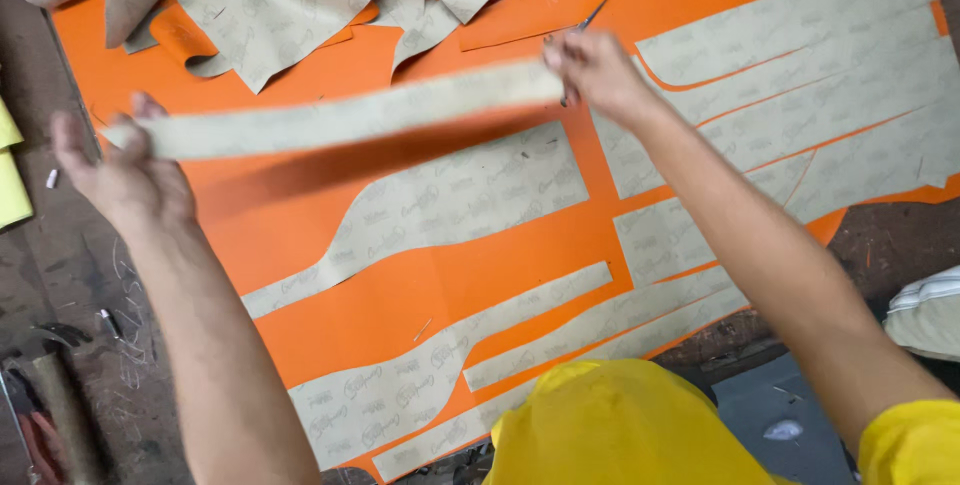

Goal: The person picks up, spreads out, and organizes various pre-cut pieces of orange and grey fabric on a large workbench.

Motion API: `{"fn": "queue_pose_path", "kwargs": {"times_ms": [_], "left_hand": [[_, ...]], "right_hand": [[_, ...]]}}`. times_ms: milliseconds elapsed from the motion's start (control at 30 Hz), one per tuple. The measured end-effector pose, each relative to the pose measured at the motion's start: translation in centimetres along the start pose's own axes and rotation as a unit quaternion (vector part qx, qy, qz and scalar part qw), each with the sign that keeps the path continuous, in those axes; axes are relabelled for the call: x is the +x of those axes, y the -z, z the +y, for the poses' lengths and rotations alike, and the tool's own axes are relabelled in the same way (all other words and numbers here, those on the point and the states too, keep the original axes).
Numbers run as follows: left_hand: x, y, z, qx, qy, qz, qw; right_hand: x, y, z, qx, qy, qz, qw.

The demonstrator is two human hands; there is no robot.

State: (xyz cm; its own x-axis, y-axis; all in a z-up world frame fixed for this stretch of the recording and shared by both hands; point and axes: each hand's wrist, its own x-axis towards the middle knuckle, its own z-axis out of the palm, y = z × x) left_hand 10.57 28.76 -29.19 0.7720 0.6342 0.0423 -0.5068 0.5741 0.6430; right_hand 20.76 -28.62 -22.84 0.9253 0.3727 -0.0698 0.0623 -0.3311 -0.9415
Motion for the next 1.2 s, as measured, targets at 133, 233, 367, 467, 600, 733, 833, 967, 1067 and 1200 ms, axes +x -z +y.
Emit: {"fn": "queue_pose_path", "kwargs": {"times_ms": [133,233,367,467,600,733,833,967,1067,1200], "left_hand": [[10.0,2.3,0.4,-0.06,-0.05,0.137,0.988],[11.2,4.2,-2.0,0.411,-0.209,-0.013,0.887],[3.9,0.2,-13.1,0.584,-0.073,-0.191,0.785],[-4.6,-7.0,-21.2,0.738,-0.063,-0.279,0.612],[-9.2,-13.8,-23.2,0.783,-0.139,-0.249,0.553],[-15.7,-17.0,-19.7,0.746,-0.051,-0.294,0.595],[-24.0,-19.1,-15.8,0.738,-0.072,-0.366,0.562],[-31.5,-20.2,-9.5,0.716,-0.046,-0.374,0.588],[-34.1,-18.0,-5.3,0.76,-0.027,-0.307,0.573],[-34.5,-12.0,0.5,0.72,0.016,-0.191,0.667]], "right_hand": [[9.9,-0.8,-2.3,0.086,0.107,0.021,0.99],[11.9,-3.2,-2.3,-0.001,0.109,0.042,0.993],[4.8,-7.0,1.6,0.014,0.03,0.037,0.999],[-1.5,-9.4,5.0,0.079,-0.044,-0.009,0.996],[-8.6,-9.8,7.4,0.099,-0.157,-0.031,0.982],[-11.1,-7.5,7.7,0.158,-0.184,-0.006,0.97],[-10.4,-7.9,6.9,0.441,-0.265,-0.064,0.855],[-6.6,-10.3,5.7,0.57,-0.251,-0.092,0.777],[-3.4,-9.2,6.7,0.618,-0.165,-0.052,0.767],[-1.8,-4.9,8.9,0.666,-0.134,0.005,0.734]]}}
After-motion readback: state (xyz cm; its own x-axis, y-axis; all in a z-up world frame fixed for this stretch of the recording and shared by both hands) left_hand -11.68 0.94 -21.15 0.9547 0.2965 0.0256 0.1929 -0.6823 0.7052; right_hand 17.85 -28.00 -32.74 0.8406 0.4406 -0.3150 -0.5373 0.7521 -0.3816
